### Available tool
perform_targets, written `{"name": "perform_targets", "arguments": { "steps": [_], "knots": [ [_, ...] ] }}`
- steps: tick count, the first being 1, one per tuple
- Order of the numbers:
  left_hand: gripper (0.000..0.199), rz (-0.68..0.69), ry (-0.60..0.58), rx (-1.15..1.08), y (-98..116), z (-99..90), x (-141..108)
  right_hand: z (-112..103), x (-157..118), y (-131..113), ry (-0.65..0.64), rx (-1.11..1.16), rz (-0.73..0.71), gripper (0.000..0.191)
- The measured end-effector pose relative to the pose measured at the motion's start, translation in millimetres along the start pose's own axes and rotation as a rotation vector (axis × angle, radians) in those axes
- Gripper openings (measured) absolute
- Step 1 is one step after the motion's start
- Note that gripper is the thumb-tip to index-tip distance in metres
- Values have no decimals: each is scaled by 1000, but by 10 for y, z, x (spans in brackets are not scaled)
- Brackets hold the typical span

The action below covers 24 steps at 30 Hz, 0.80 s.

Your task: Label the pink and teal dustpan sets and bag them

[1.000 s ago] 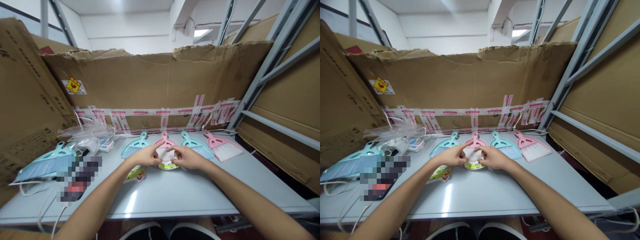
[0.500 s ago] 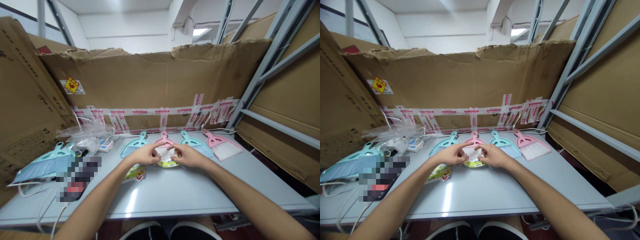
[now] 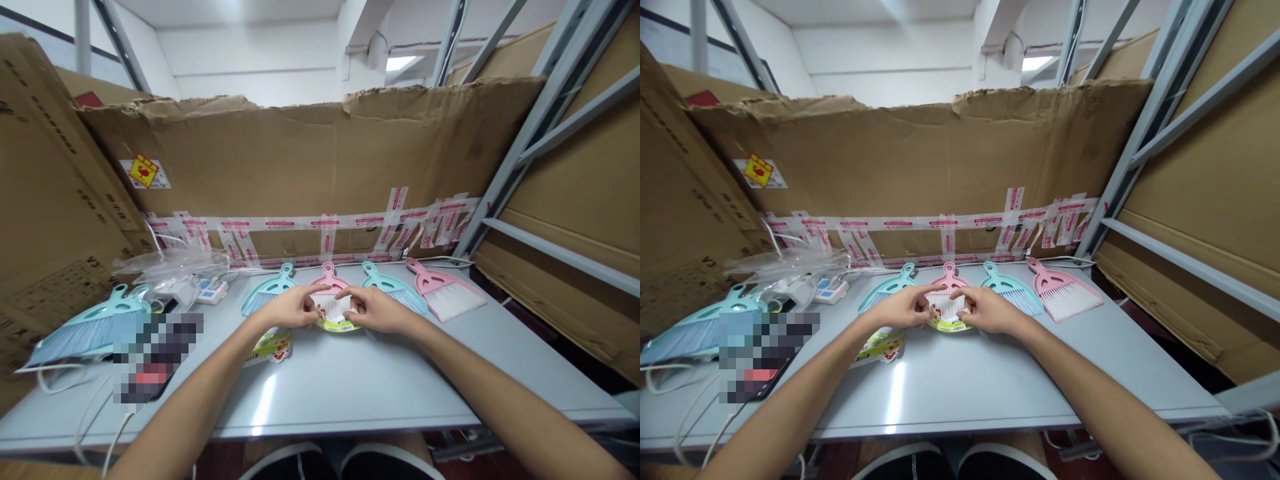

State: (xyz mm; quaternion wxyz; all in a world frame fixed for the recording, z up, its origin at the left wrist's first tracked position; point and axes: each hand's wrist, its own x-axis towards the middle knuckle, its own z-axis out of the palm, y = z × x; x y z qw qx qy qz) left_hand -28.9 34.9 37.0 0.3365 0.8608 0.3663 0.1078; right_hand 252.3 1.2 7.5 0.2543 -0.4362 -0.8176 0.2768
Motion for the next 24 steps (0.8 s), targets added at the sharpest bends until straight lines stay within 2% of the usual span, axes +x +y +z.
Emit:
{"name": "perform_targets", "arguments": {
  "steps": [15,24],
  "knots": [
    [96,28,20,-87,25,-19,0,-95,-31,-111,29,61,-32,42],
    [92,45,39,-7,-36,5,21,-77,-18,-83,30,41,-32,41]
  ]
}}
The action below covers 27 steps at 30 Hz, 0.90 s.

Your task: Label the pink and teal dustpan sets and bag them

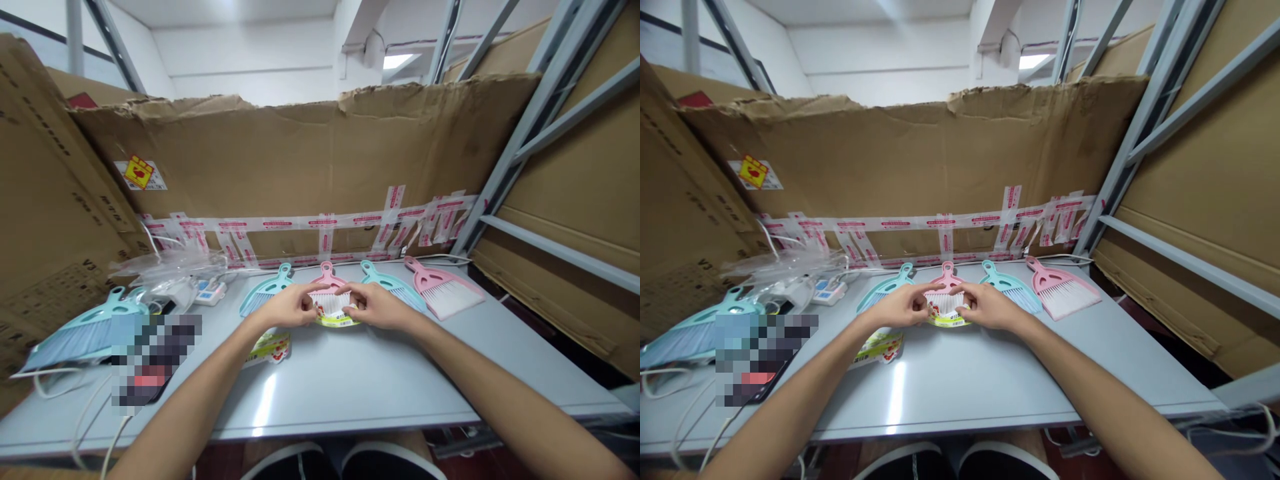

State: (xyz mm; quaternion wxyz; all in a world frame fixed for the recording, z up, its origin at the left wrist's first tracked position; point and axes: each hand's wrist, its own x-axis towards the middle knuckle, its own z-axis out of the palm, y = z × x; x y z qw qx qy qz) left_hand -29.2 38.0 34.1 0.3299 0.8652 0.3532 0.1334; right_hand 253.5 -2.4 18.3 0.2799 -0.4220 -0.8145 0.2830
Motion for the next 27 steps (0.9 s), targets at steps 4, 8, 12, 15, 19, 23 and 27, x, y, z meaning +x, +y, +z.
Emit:
{"name": "perform_targets", "arguments": {
  "steps": [4,8,12,15,19,23,27],
  "knots": [
    [92,-2,13,2,-8,-10,0,-16,-5,-8,16,-21,5,40],
    [91,3,-9,3,14,-18,-9,-28,-13,-25,-15,18,17,42],
    [89,16,-4,8,32,-14,-19,-21,-13,-30,-18,23,18,43],
    [88,2,-8,16,41,-12,-17,-25,-8,-28,-11,-1,17,43],
    [89,14,8,20,50,-6,-10,-44,-5,-18,-14,-20,14,44],
    [90,48,27,-1,44,4,-17,-41,-8,-3,-25,-26,14,45],
    [89,59,29,-22,37,13,-23,-15,-6,13,-29,-13,14,43]
  ]
}}
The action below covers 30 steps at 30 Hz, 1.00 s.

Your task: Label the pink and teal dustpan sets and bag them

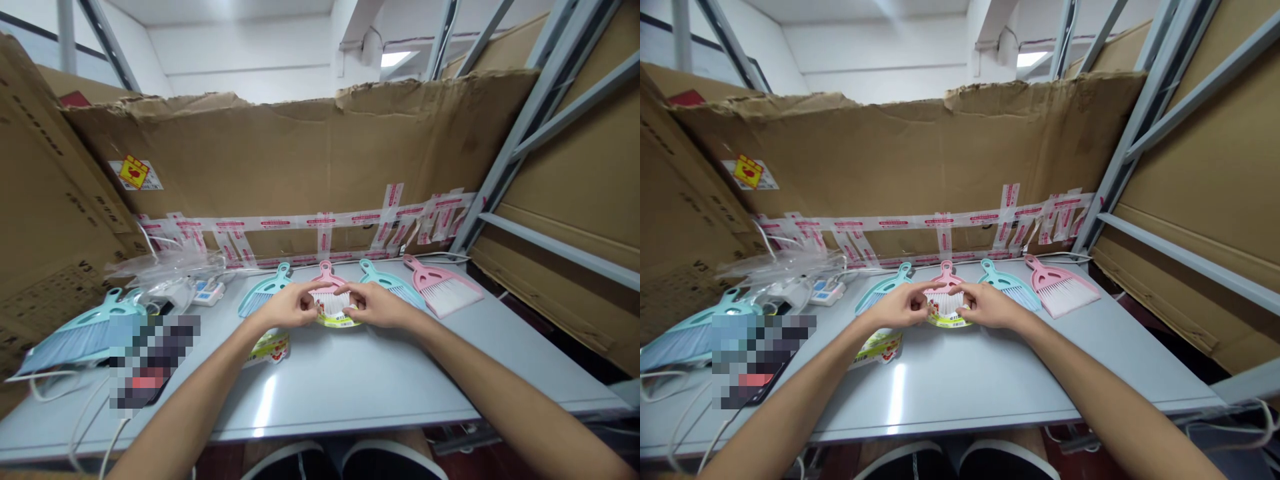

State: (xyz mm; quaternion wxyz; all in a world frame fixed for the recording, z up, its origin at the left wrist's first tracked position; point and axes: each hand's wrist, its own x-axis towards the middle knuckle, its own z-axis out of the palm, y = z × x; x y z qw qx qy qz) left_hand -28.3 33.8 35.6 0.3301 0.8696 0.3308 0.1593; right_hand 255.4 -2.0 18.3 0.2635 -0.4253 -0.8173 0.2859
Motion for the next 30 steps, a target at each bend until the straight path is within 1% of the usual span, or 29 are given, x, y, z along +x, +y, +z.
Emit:
{"name": "perform_targets", "arguments": {
  "steps": [8,15,19,23,27,30],
  "knots": [
    [89,32,5,-38,14,53,7,-8,-3,-1,-2,-31,1,45],
    [89,38,2,-75,4,78,6,-12,2,-34,-3,-42,7,43],
    [89,69,-11,-95,24,110,3,-10,4,-34,-5,-48,12,42],
    [87,94,-28,-116,51,138,-1,-1,9,-18,-5,-55,3,46],
    [84,100,-15,-156,25,163,5,8,13,-1,-8,-62,-8,47],
    [81,104,18,-134,-22,176,22,17,16,11,-6,-84,-11,46]
  ]
}}
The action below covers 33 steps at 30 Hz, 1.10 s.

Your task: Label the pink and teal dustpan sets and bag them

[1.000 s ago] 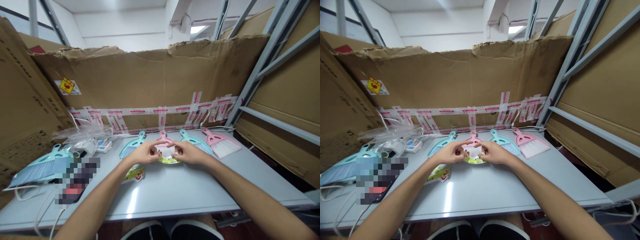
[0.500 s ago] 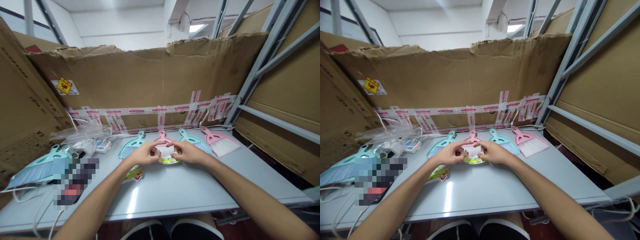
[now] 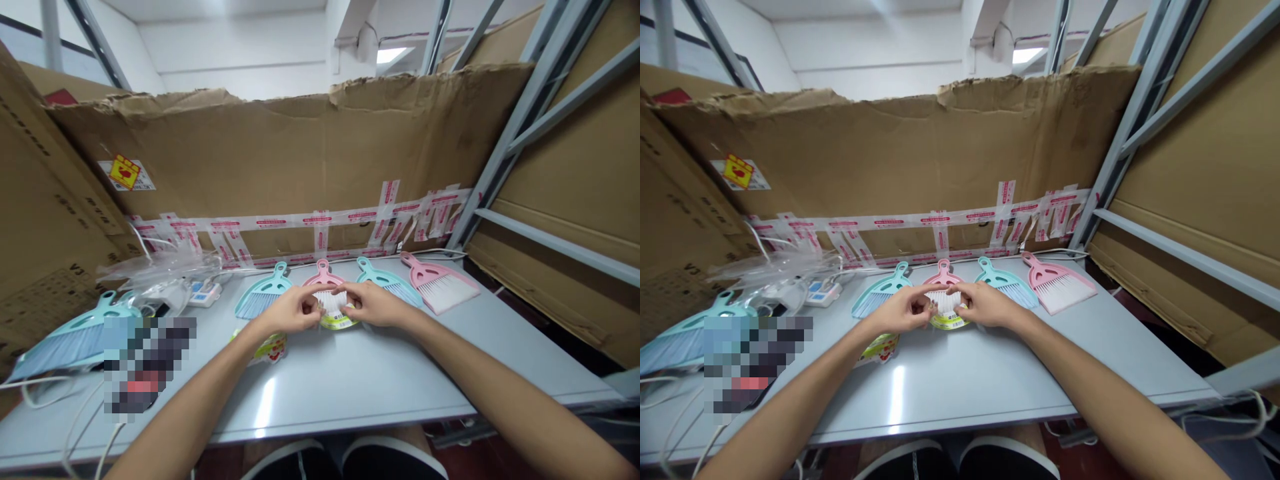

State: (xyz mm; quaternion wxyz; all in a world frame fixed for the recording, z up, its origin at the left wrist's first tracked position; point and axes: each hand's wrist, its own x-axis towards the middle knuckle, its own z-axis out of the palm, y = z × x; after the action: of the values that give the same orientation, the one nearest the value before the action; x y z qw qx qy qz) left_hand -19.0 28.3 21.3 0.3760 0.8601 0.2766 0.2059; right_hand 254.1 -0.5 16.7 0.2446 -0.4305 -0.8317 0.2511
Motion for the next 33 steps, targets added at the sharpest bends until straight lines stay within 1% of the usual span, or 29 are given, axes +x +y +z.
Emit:
{"name": "perform_targets", "arguments": {
  "steps": [3,7,13,20,26,33],
  "knots": [
    [77,-15,39,78,-46,-14,17,12,1,14,18,-35,7,45],
    [74,-83,74,211,-79,-62,33,30,3,46,47,-85,24,45],
    [70,-166,75,343,-116,-113,35,73,30,127,112,-138,67,44],
    [67,-193,29,459,-104,-106,20,113,40,143,128,-118,132,43],
    [66,-178,49,525,-109,-81,8,147,52,168,169,-144,140,44],
    [65,-186,66,654,-174,-66,27,196,72,211,212,-190,148,37]
  ]
}}
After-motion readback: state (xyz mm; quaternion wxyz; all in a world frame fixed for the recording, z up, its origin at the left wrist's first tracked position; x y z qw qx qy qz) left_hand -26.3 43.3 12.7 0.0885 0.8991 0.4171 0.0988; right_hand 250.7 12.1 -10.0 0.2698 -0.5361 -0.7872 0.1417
